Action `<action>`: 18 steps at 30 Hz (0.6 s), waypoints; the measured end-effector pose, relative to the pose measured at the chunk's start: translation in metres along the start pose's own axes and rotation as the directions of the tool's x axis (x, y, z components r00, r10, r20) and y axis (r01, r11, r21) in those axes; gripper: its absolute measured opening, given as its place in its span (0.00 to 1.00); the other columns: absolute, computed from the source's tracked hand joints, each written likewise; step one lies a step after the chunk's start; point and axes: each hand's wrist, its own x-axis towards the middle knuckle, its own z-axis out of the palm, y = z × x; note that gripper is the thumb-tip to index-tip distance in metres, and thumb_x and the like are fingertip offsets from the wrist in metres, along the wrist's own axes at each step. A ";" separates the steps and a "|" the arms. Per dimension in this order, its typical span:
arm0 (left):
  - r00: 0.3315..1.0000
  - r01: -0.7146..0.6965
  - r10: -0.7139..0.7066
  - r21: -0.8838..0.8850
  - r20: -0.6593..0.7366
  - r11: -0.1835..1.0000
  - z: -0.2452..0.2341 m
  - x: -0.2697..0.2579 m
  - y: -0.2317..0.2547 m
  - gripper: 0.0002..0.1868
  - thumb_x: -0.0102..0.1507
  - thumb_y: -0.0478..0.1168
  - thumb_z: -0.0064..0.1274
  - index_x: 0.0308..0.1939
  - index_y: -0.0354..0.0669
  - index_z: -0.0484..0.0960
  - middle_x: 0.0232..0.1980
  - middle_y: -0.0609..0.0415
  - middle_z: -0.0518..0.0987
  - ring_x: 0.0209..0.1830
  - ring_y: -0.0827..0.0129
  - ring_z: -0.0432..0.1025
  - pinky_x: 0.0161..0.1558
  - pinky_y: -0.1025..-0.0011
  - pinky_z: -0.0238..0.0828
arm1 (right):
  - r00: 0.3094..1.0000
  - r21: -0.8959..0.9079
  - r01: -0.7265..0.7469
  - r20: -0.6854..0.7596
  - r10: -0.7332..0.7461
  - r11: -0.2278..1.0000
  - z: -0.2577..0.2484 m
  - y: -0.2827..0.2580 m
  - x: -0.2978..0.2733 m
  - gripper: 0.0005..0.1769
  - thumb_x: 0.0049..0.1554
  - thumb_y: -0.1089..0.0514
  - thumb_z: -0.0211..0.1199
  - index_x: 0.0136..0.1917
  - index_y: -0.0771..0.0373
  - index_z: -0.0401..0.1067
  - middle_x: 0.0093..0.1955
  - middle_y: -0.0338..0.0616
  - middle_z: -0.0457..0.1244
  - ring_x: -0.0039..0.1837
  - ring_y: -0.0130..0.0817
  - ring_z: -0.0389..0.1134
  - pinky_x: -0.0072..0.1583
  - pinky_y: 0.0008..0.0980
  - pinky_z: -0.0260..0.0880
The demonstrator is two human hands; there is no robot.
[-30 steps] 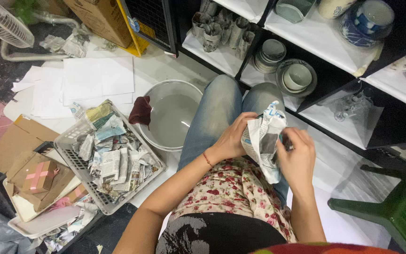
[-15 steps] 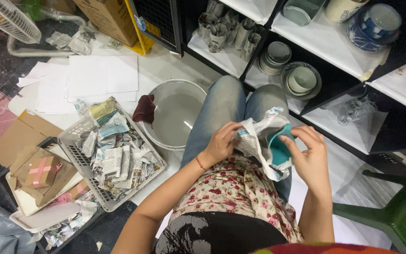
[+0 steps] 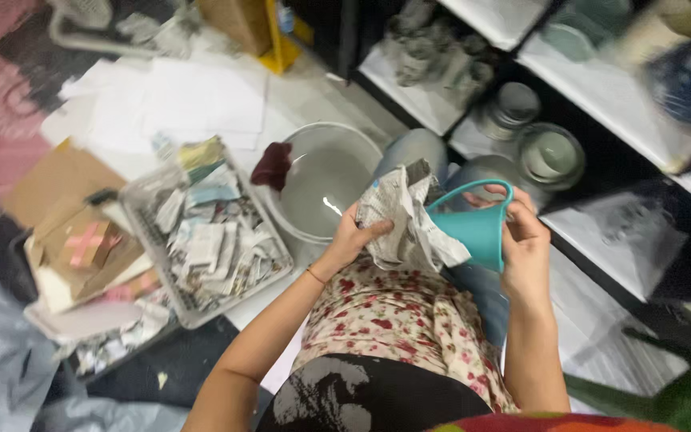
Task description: The person sits on the floor and wraps various glassware items, including cups and glasses, with newspaper. They pick up each item, wrap it carefully, and place it on a nearby shelf.
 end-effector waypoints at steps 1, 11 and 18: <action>0.999 0.017 -0.020 -0.090 -0.030 0.996 -0.011 -0.005 0.005 0.28 0.63 0.38 0.63 0.66 0.34 0.72 0.56 0.53 0.81 0.52 0.73 0.75 0.57 0.72 0.74 | 0.999 0.052 -0.035 0.035 0.034 0.998 0.013 0.007 0.005 0.05 0.63 0.69 0.57 0.53 0.70 0.72 0.70 0.43 0.60 0.66 0.41 0.72 0.65 0.37 0.74; 0.843 -0.142 0.015 -0.195 -0.538 0.971 -0.121 -0.096 0.001 0.37 0.63 0.33 0.58 0.75 0.47 0.61 0.64 0.53 0.74 0.58 0.76 0.74 0.58 0.74 0.72 | 0.910 -0.216 -0.219 0.308 0.279 0.952 0.156 0.090 0.045 0.08 0.65 0.61 0.62 0.56 0.65 0.74 0.50 0.37 0.69 0.49 0.19 0.67 0.50 0.23 0.69; 0.355 0.075 0.144 0.181 -0.924 0.981 -0.220 -0.156 -0.060 0.30 0.69 0.36 0.51 0.76 0.42 0.64 0.75 0.46 0.69 0.53 0.60 0.62 0.56 0.63 0.58 | 0.808 -0.314 -0.227 0.468 0.358 0.922 0.232 0.148 0.049 0.08 0.66 0.57 0.63 0.53 0.64 0.75 0.40 0.33 0.67 0.40 0.15 0.65 0.41 0.21 0.66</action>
